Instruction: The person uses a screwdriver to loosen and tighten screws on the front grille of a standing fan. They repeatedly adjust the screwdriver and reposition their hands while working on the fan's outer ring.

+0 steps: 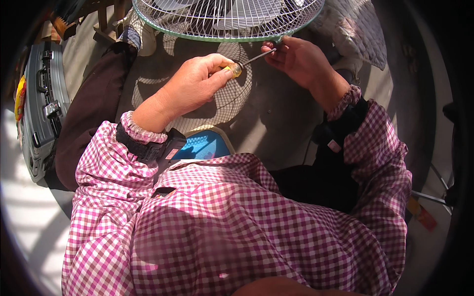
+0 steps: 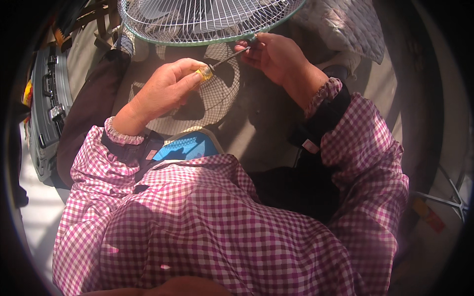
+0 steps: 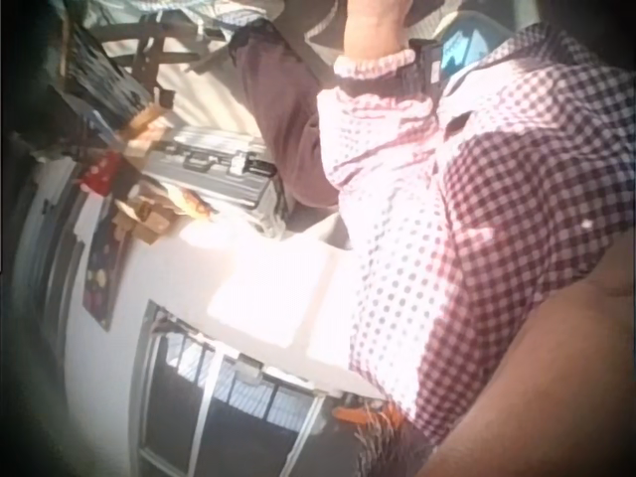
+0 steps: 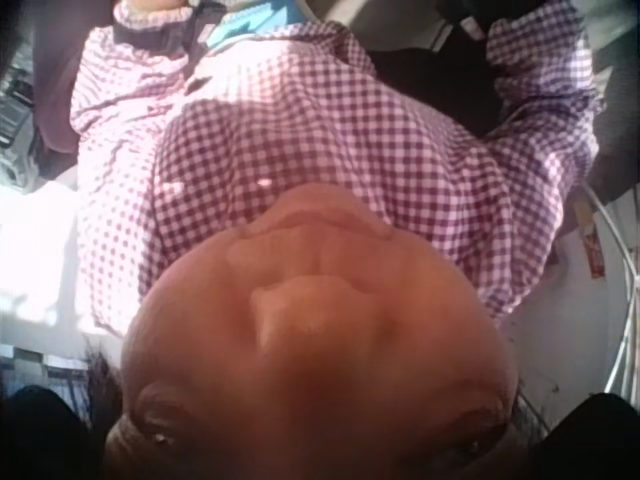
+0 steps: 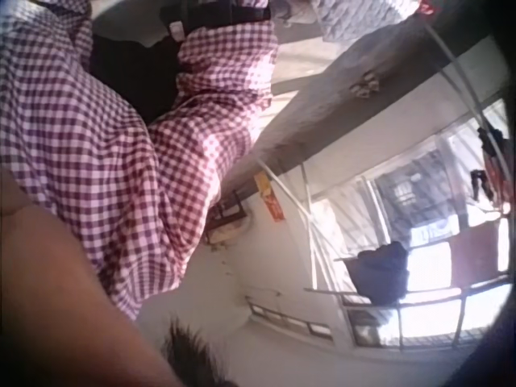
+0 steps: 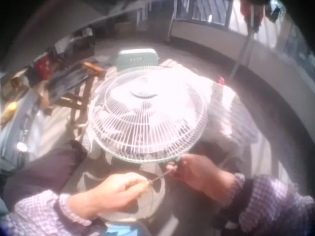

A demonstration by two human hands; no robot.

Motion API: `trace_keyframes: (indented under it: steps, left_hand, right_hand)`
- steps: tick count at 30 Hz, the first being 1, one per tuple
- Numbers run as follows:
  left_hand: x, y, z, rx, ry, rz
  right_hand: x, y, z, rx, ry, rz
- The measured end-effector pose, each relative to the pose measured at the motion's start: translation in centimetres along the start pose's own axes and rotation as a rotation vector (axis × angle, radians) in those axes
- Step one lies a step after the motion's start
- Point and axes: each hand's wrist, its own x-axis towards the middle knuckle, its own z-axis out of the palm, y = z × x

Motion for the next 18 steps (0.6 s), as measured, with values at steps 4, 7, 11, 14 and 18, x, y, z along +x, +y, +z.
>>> trace_keyframes:
  steps: [4, 7, 11, 14, 18]
  left_hand:
    - [0.0, -0.2, -0.4, 0.136, 0.062, 0.068]
    - [0.2, -0.3, -0.6, 0.26, 0.128, 0.129]
    - [0.3, -0.7, -0.6, 0.304, 0.179, 0.153]
    - [-0.1, -0.6, -0.7, 0.331, 0.258, 0.189]
    - [-0.9, 0.1, -0.9, 0.305, 0.378, 0.335]
  right_hand:
    - [0.3, 0.3, -0.5, 0.007, -0.022, -0.01]
    - [0.5, 0.2, -1.1, 0.061, -0.053, 0.008]
    - [0.9, -0.1, -2.5, 0.115, -0.272, 0.03]
    - [1.4, -0.3, -3.4, 0.225, -0.458, 0.082]
    - [1.4, -0.7, -3.9, 0.197, -0.455, 0.103]
